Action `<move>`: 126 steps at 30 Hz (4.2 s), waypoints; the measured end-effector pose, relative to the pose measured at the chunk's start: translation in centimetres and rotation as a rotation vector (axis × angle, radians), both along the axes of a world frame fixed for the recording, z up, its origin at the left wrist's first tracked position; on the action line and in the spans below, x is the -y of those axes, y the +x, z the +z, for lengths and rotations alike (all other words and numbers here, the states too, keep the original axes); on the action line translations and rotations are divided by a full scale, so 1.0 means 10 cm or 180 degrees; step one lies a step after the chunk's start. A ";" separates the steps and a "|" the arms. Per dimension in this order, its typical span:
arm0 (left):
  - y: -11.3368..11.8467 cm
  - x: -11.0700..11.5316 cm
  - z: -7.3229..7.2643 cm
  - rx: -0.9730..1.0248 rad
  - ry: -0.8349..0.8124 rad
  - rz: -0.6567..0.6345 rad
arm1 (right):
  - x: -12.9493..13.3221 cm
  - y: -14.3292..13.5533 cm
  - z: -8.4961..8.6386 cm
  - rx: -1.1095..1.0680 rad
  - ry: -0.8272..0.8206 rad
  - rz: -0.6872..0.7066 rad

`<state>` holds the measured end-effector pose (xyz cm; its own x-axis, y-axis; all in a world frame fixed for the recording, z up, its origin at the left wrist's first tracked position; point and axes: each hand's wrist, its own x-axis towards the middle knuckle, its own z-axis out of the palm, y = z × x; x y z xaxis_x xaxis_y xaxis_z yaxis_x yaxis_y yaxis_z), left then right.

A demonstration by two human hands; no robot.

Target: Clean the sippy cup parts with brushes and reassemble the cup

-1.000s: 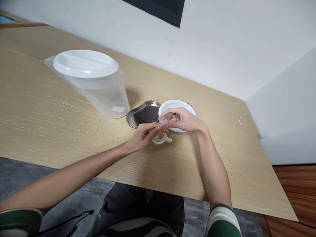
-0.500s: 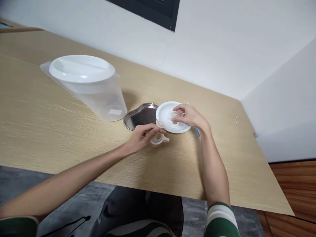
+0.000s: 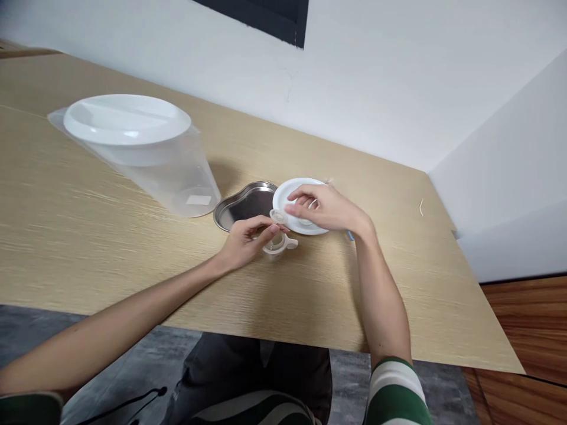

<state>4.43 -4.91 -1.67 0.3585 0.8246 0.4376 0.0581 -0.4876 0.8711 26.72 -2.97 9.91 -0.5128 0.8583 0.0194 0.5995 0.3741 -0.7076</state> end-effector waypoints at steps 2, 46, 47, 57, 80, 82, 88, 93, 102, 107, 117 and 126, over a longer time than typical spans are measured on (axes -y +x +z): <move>0.00 -0.01 -0.01 0.0000 0.0046 0.0028 | 0.05 -0.14 0.00 0.0143 -0.0077 0.0186; -0.19 -0.26 0.04 0.0496 0.0128 -0.0046 | -0.23 0.17 -0.28 0.0924 0.0122 -0.0942; -0.19 -0.26 0.04 0.0505 0.0144 -0.0032 | -0.21 0.18 -0.25 0.1097 0.0087 -0.0945; -0.17 -0.27 0.02 0.0492 0.0059 -0.0069 | -0.15 0.34 -0.23 0.1911 -0.0248 -0.0894; -0.18 -0.23 0.10 0.0546 -0.0127 0.0080 | -0.07 0.49 -0.04 0.1541 0.0261 -0.1629; -0.17 -0.22 0.12 0.0513 -0.0111 0.0152 | -0.02 0.52 0.02 0.1120 0.0532 -0.1806; -0.16 -0.22 0.12 0.0326 -0.0051 0.0262 | 0.12 0.69 -0.14 0.0847 0.0813 -0.2332; -0.16 -0.23 0.11 0.0053 0.0025 0.0378 | 0.17 0.96 -0.75 0.0467 0.0917 -0.3168; -0.21 -0.27 0.11 -0.0148 0.0229 0.0491 | 0.19 1.12 -1.23 0.0485 0.0848 -0.2890; -0.20 -0.29 0.08 -0.0087 0.0104 0.0448 | 0.20 1.02 -1.33 0.0660 0.0738 -0.2421; -0.06 -0.69 0.11 -0.0758 0.0196 0.0570 | 0.19 1.03 -1.42 0.0776 0.0553 -0.2893; 0.46 -1.36 0.28 -0.2735 0.0305 0.0036 | 0.21 1.18 -1.26 0.0311 0.0867 -0.3665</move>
<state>9.02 8.64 1.15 0.5891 0.8035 0.0863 0.6830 -0.5521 0.4782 38.48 -5.11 -2.65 0.5487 0.7890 0.2764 0.7287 -0.2894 -0.6206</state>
